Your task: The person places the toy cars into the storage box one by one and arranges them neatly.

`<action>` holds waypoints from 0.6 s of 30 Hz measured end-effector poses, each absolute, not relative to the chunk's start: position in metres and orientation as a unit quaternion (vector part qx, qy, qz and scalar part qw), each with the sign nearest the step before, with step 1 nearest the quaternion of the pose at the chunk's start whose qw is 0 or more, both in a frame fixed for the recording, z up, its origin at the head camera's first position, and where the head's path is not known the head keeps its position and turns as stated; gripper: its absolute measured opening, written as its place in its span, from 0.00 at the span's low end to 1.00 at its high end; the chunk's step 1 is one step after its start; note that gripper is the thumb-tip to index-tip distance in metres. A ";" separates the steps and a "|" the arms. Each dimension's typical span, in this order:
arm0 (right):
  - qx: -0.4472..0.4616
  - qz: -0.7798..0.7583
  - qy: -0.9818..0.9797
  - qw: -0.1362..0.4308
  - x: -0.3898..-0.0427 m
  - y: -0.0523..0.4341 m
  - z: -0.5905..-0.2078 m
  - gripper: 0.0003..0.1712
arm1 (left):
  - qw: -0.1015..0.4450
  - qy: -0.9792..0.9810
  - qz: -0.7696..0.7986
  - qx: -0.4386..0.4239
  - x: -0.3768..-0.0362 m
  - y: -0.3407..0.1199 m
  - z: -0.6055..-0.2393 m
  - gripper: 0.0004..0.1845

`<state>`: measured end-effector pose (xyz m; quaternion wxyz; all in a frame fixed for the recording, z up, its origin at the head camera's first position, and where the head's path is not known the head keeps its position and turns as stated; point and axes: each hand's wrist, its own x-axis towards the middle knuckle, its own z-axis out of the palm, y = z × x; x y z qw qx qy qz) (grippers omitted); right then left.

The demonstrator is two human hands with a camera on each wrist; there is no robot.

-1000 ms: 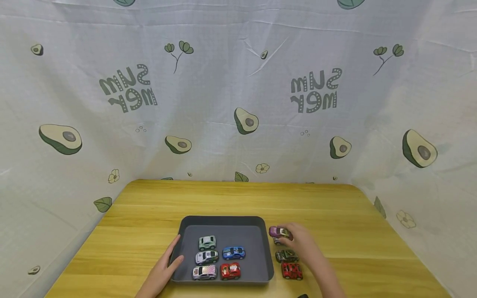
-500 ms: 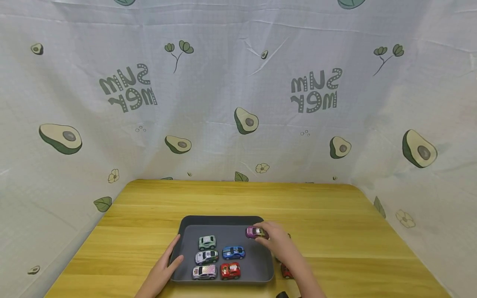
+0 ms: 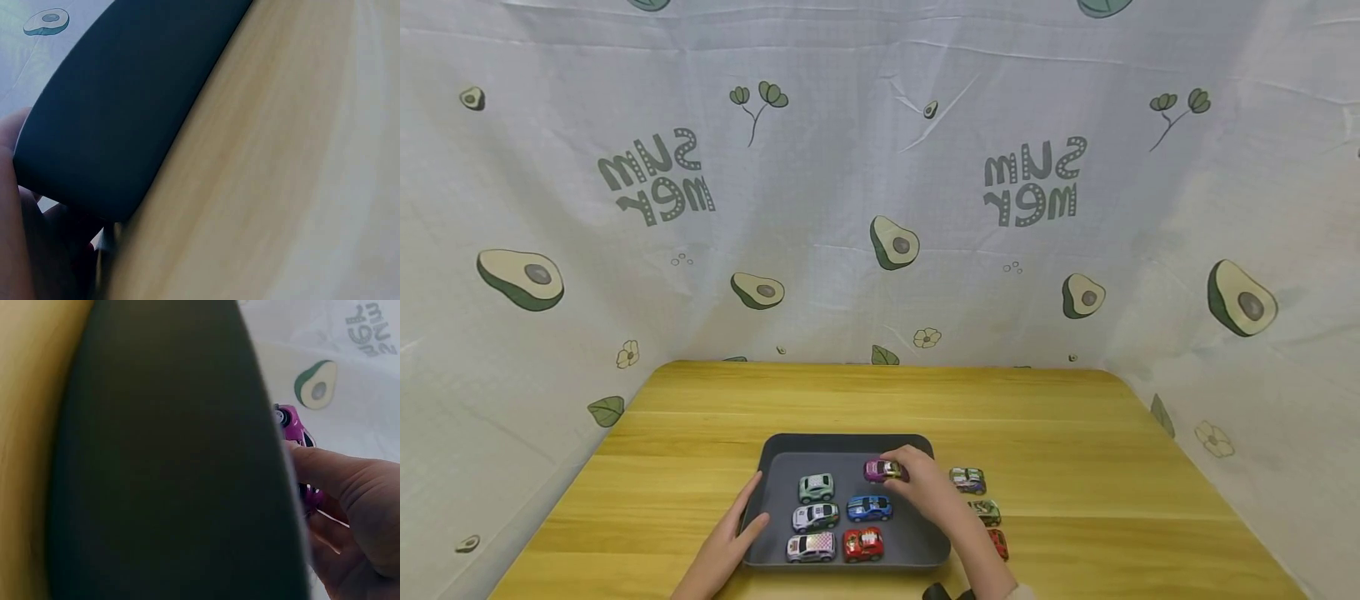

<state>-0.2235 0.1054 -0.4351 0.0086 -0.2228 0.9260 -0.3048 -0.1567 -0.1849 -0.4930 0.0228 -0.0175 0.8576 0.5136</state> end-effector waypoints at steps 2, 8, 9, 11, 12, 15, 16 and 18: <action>-0.225 -0.306 0.925 0.017 -0.224 0.102 -0.436 0.19 | 0.023 0.858 0.514 -0.019 -0.156 -0.185 -0.493 0.35; -0.232 -0.297 0.926 0.026 -0.226 0.092 -0.440 0.18 | 0.022 0.858 0.514 -0.017 -0.157 -0.185 -0.492 0.35; -0.232 -0.296 0.926 0.027 -0.227 0.090 -0.440 0.18 | 0.022 0.857 0.515 -0.018 -0.157 -0.185 -0.492 0.35; -0.233 -0.290 0.928 0.030 -0.228 0.086 -0.442 0.17 | 0.022 0.857 0.515 -0.016 -0.157 -0.185 -0.492 0.35; -0.233 -0.287 0.928 0.030 -0.229 0.085 -0.443 0.17 | 0.022 0.857 0.515 -0.016 -0.157 -0.185 -0.492 0.35; -0.232 -0.289 0.928 0.036 -0.231 0.081 -0.446 0.17 | 0.024 0.857 0.514 -0.017 -0.157 -0.186 -0.492 0.35; -0.230 -0.289 0.929 0.037 -0.231 0.080 -0.447 0.17 | 0.024 0.858 0.513 -0.016 -0.157 -0.186 -0.492 0.35; -0.228 -0.287 0.930 0.037 -0.232 0.078 -0.449 0.17 | 0.024 0.858 0.512 -0.017 -0.157 -0.186 -0.493 0.35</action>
